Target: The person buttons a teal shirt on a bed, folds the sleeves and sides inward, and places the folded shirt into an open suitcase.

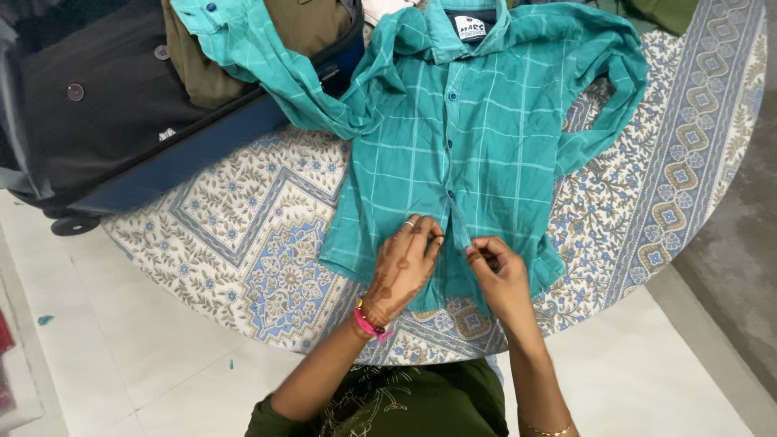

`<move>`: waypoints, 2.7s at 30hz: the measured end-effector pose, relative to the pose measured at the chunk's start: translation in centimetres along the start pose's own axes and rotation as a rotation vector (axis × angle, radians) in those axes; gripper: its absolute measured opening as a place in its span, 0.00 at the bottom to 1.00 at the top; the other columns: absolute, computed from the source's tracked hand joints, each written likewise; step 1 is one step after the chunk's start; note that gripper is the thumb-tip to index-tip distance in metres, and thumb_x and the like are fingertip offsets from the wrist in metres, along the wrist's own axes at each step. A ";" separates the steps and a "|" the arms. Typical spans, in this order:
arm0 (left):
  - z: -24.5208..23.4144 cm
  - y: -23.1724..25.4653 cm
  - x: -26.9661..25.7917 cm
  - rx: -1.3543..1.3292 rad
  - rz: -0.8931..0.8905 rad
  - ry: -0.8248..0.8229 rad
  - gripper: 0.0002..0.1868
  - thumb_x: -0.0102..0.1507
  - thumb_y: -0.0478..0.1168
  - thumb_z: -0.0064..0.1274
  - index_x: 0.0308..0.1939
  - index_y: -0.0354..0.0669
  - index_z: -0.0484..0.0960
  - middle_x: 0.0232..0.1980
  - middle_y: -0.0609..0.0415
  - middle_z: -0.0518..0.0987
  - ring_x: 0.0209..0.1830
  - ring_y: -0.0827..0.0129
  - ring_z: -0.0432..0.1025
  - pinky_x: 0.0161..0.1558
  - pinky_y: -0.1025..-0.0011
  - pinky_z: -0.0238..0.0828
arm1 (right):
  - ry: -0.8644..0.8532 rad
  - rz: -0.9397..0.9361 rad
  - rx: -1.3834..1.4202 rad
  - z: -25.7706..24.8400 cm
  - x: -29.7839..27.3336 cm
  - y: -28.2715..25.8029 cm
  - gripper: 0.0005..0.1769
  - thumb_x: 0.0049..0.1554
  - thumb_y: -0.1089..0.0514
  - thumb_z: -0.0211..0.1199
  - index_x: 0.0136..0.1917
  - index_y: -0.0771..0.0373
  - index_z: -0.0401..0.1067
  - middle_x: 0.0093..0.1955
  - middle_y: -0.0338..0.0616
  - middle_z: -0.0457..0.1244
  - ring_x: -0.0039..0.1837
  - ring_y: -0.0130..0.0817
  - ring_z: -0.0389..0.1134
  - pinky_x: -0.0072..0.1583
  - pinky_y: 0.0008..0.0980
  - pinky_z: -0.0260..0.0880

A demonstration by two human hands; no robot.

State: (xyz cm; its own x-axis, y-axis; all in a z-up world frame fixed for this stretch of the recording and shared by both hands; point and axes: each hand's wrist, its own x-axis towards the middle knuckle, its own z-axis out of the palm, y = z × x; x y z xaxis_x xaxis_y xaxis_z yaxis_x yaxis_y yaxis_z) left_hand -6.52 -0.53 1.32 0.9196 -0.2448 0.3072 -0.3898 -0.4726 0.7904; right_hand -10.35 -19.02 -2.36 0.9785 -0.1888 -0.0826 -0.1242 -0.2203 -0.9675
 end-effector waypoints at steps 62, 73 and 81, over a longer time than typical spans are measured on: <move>2.9 -5.3 -0.3 -0.777 -0.571 -0.116 0.20 0.61 0.43 0.65 0.51 0.31 0.86 0.34 0.53 0.84 0.29 0.80 0.75 0.26 0.80 0.72 | 0.139 -0.334 -0.199 3.4 -0.6 -4.5 0.09 0.56 0.67 0.69 0.51 0.68 0.78 0.47 0.44 0.70 0.45 0.28 0.72 0.47 0.26 0.71; 4.0 -5.8 -0.7 -0.712 -0.433 0.004 0.15 0.66 0.37 0.60 0.54 0.31 0.82 0.39 0.56 0.84 0.30 0.84 0.70 0.30 0.84 0.68 | 0.093 -0.293 -0.216 3.8 -0.1 -4.5 0.12 0.54 0.66 0.70 0.52 0.66 0.78 0.46 0.43 0.70 0.46 0.30 0.73 0.48 0.27 0.74; 2.9 -4.3 -0.3 -0.783 -0.419 0.041 0.18 0.64 0.33 0.59 0.56 0.41 0.72 0.37 0.59 0.82 0.28 0.87 0.64 0.28 0.85 0.58 | 0.200 -0.284 -0.376 3.6 -0.7 -5.2 0.09 0.55 0.59 0.72 0.44 0.67 0.80 0.41 0.44 0.69 0.37 0.32 0.71 0.40 0.30 0.71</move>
State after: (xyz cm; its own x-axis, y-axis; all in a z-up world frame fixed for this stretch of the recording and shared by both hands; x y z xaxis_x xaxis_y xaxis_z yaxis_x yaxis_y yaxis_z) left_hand -5.26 -0.88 -3.66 0.9862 -0.1442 -0.0814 0.1098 0.2018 0.9733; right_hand -9.81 -14.28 1.89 0.9364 -0.2425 0.2538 0.0554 -0.6120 -0.7889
